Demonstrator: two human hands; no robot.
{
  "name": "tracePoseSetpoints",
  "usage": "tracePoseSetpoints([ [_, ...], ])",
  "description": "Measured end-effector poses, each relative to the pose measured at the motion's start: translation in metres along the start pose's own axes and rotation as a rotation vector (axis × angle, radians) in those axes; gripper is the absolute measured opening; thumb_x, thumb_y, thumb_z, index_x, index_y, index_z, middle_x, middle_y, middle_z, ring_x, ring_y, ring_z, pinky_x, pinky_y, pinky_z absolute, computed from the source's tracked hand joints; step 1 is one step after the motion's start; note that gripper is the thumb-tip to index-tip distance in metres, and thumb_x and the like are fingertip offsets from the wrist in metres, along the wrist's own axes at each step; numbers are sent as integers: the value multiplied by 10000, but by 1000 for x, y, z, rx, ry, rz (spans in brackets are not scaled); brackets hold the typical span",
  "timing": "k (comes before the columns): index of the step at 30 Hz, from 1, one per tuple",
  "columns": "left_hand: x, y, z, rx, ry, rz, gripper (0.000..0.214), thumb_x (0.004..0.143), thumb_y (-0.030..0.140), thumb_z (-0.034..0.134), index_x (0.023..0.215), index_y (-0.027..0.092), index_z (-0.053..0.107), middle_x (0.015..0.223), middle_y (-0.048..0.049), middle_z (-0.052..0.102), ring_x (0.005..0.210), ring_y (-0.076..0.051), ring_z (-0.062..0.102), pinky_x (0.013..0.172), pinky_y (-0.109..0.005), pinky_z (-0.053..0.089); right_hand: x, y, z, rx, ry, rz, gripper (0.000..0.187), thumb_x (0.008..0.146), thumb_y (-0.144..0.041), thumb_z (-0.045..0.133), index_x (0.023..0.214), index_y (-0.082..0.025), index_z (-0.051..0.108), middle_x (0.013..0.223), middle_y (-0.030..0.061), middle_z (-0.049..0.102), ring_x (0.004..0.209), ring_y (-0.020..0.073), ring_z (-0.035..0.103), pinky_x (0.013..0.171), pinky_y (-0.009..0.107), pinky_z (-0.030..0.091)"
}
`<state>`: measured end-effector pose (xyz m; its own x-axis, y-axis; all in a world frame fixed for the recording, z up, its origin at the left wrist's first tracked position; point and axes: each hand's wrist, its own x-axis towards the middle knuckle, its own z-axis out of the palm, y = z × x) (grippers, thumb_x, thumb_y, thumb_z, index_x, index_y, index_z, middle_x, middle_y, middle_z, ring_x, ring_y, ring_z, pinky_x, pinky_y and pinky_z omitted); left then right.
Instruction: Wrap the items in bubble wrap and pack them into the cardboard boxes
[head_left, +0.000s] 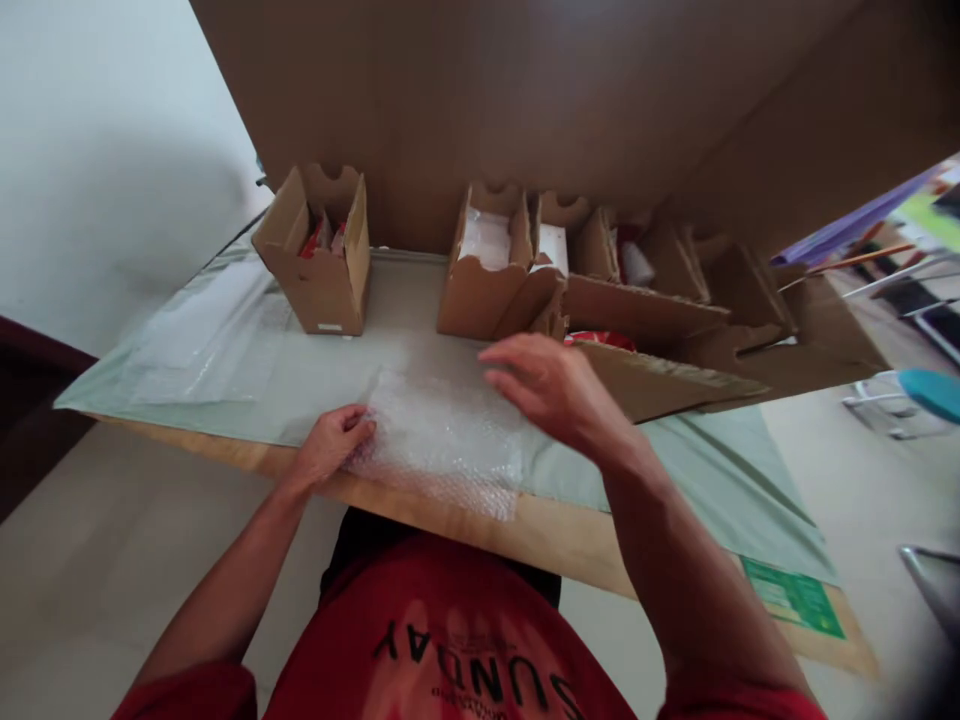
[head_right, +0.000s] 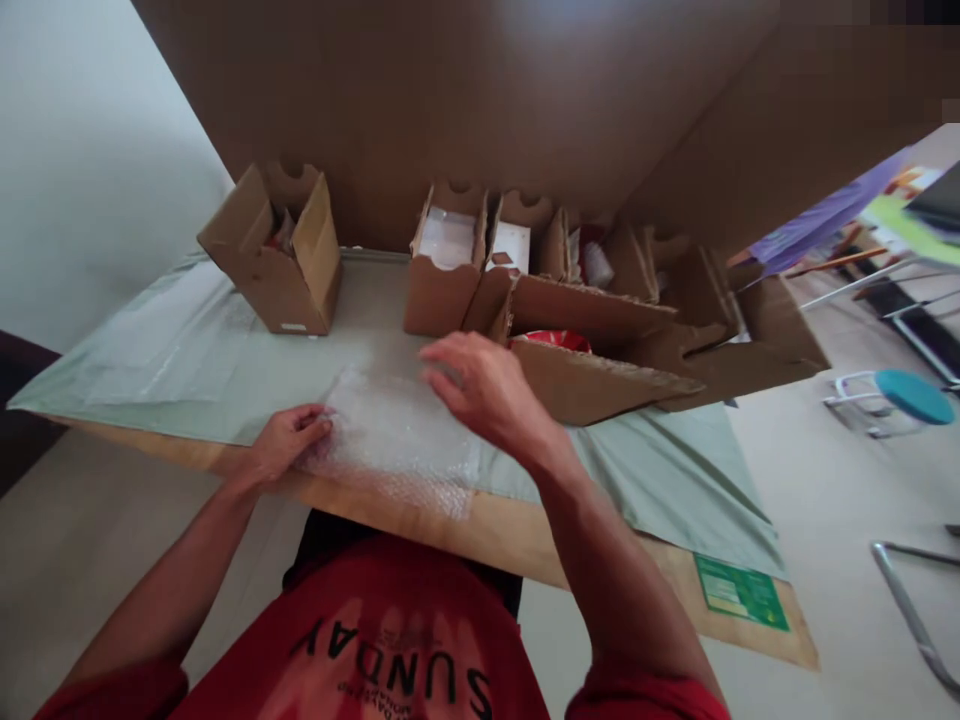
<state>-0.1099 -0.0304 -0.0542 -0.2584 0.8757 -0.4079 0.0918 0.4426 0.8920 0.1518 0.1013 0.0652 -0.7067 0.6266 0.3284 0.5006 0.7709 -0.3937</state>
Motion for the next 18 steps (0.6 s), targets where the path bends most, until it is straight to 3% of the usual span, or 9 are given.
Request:
tracePoseSetpoints([
  [4,1,-2,0,112,-29,0,600,686,516,627,1140,124,622,642,28,620,496,-139,540,472,-252,421,-66,8,79,14,-217,72,286,900,-201,655,1181,-192,712,1296,123,702,1182,290,650,983,468,526],
  [6,-4,-1,-7,280,-30,46,643,723,500,584,1232,107,601,648,21,614,535,-166,564,500,-276,450,-97,18,96,-23,-211,104,298,894,-181,642,1185,-197,706,1365,139,663,1259,315,611,997,503,513],
  [10,-30,4,-27,756,134,256,632,822,441,568,1379,143,549,870,-52,719,772,-238,672,724,-373,542,-153,26,76,-17,-9,145,308,969,-250,554,1258,-214,652,1388,148,642,1288,299,593,1007,509,494],
  [12,-43,5,-27,913,150,401,549,871,410,561,1363,167,571,1031,-92,735,950,-276,687,873,-431,545,-174,22,63,1,-34,116,373,961,-310,584,1321,-215,614,1421,156,616,1294,308,583,1001,510,492],
  [15,-52,0,-3,1049,-38,660,461,891,337,584,1321,170,610,1326,-150,657,1273,-323,580,1085,-485,462,-188,14,70,-11,-135,68,401,937,-297,621,1326,-200,621,1451,161,595,1311,330,561,1005,518,485],
  [18,-52,-9,32,1157,-244,786,543,855,290,645,1380,172,573,1532,-168,505,1468,-353,395,1184,-525,361,-184,11,97,-48,-67,93,231,965,-168,540,1126,-187,706,1333,148,679,1243,317,604,963,496,494],
])
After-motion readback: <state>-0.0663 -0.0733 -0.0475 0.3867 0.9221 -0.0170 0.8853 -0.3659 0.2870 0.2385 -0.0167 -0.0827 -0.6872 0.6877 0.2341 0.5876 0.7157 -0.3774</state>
